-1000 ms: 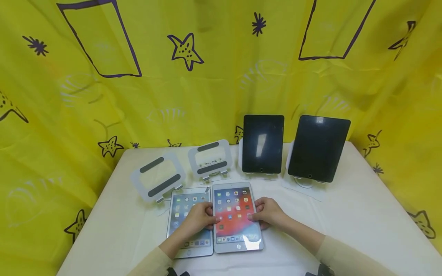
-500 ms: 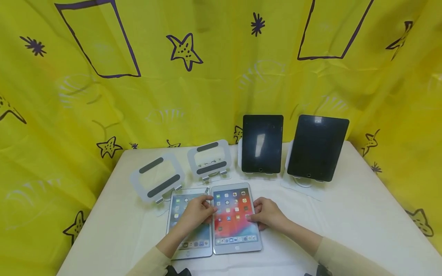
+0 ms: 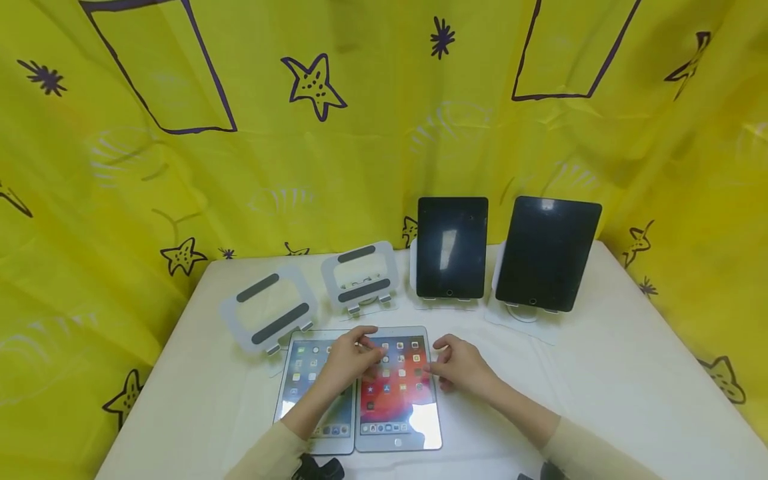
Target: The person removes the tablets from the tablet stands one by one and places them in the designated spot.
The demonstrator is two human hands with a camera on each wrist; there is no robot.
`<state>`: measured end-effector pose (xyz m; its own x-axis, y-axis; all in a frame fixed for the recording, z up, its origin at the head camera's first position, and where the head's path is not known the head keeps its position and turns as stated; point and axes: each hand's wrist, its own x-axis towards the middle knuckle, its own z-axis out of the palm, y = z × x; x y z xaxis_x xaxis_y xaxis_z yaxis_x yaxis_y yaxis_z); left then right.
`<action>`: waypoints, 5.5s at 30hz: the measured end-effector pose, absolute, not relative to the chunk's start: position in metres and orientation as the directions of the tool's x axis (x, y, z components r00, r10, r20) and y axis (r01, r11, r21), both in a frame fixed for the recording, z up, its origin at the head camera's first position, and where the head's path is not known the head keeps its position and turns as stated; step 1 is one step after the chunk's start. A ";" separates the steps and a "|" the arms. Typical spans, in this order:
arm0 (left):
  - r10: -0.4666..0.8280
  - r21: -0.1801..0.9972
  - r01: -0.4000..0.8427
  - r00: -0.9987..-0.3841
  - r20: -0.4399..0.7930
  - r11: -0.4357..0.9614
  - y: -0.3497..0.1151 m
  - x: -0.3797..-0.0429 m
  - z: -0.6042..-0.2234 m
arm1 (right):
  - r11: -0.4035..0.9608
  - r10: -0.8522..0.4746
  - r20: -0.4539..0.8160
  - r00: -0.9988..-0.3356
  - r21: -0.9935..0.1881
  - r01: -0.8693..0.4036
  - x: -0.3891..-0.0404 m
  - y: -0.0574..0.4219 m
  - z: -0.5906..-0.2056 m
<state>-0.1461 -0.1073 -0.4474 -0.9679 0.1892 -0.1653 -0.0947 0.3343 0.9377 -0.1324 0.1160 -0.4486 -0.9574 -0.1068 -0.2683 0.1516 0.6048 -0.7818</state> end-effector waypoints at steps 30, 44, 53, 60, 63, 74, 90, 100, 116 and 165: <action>0.079 0.949 -0.003 -0.996 -0.029 0.317 -0.062 -0.183 -0.446 | 0.487 0.200 0.087 -0.976 -0.873 0.022 -0.178 0.158 -0.439; 0.071 0.968 0.093 -0.994 0.079 0.233 -0.041 -0.216 -0.434 | 0.528 0.253 0.220 -0.942 -0.847 -0.056 -0.204 0.168 -0.431; 0.064 0.979 0.066 -0.996 0.055 0.194 -0.029 -0.239 -0.419 | 0.573 0.249 0.227 -0.942 -0.818 -0.046 -0.222 0.166 -0.413; 0.083 0.974 0.071 -0.995 0.054 0.215 -0.022 -0.249 -0.413 | 0.625 0.228 0.228 -0.947 -0.780 -0.037 -0.234 0.158 -0.406; 0.101 0.964 0.115 -0.991 0.093 0.239 -0.020 -0.252 -0.411 | 0.635 0.214 0.203 -0.956 -0.772 -0.022 -0.237 0.155 -0.403; 0.135 0.943 0.107 -0.988 0.067 0.314 -0.008 -0.268 -0.403 | 0.719 0.232 0.030 -0.972 -0.679 0.150 -0.254 0.152 -0.386; 0.045 0.947 0.069 -0.997 0.057 0.315 -0.002 -0.279 -0.399 | 0.587 0.342 0.067 -0.937 -0.794 0.158 -0.262 0.152 -0.384; 0.060 0.956 0.103 -0.994 0.090 0.276 -0.004 -0.280 -0.407 | 0.613 0.291 0.108 -0.951 -0.784 0.099 -0.258 0.160 -0.390; 0.055 0.904 0.248 -0.968 0.244 0.349 -0.003 -0.275 -0.416 | 0.658 0.231 0.310 -0.922 -0.748 -0.086 -0.250 0.177 -0.408; 0.151 0.972 0.042 -0.989 0.007 0.231 -0.027 -0.216 -0.405 | 0.645 0.150 0.052 -0.987 -0.762 0.058 -0.193 0.188 -0.386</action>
